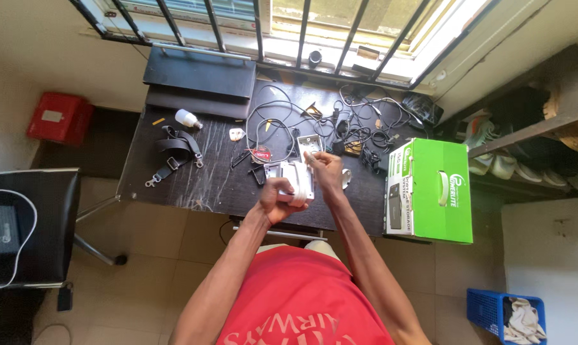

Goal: The person organizes a cluttered desk by coiling a grey cable, wrapping it around a white power strip, and placing both into a drawer. They then place a green box into the same drawer and put a small white bottle inside as well.

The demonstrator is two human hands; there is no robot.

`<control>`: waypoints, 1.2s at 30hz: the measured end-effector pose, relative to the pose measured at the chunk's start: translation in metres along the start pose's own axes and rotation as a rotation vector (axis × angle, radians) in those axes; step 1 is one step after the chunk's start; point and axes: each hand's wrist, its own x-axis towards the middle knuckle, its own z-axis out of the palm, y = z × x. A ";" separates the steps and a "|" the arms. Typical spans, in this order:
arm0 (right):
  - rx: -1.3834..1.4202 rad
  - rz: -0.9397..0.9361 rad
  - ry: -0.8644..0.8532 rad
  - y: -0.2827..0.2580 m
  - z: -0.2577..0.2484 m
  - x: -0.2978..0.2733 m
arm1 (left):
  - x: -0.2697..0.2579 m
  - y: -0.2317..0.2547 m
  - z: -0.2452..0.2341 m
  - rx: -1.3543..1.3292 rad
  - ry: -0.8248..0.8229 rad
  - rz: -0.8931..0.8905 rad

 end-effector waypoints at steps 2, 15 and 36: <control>0.124 0.137 -0.147 -0.007 -0.004 -0.012 | -0.003 0.002 0.002 -0.037 -0.065 0.020; 0.244 0.019 -0.435 -0.009 -0.012 -0.035 | -0.001 0.010 0.003 0.168 0.011 0.062; 0.393 -0.278 -0.491 -0.016 0.015 -0.055 | 0.002 0.026 0.006 0.196 0.200 0.250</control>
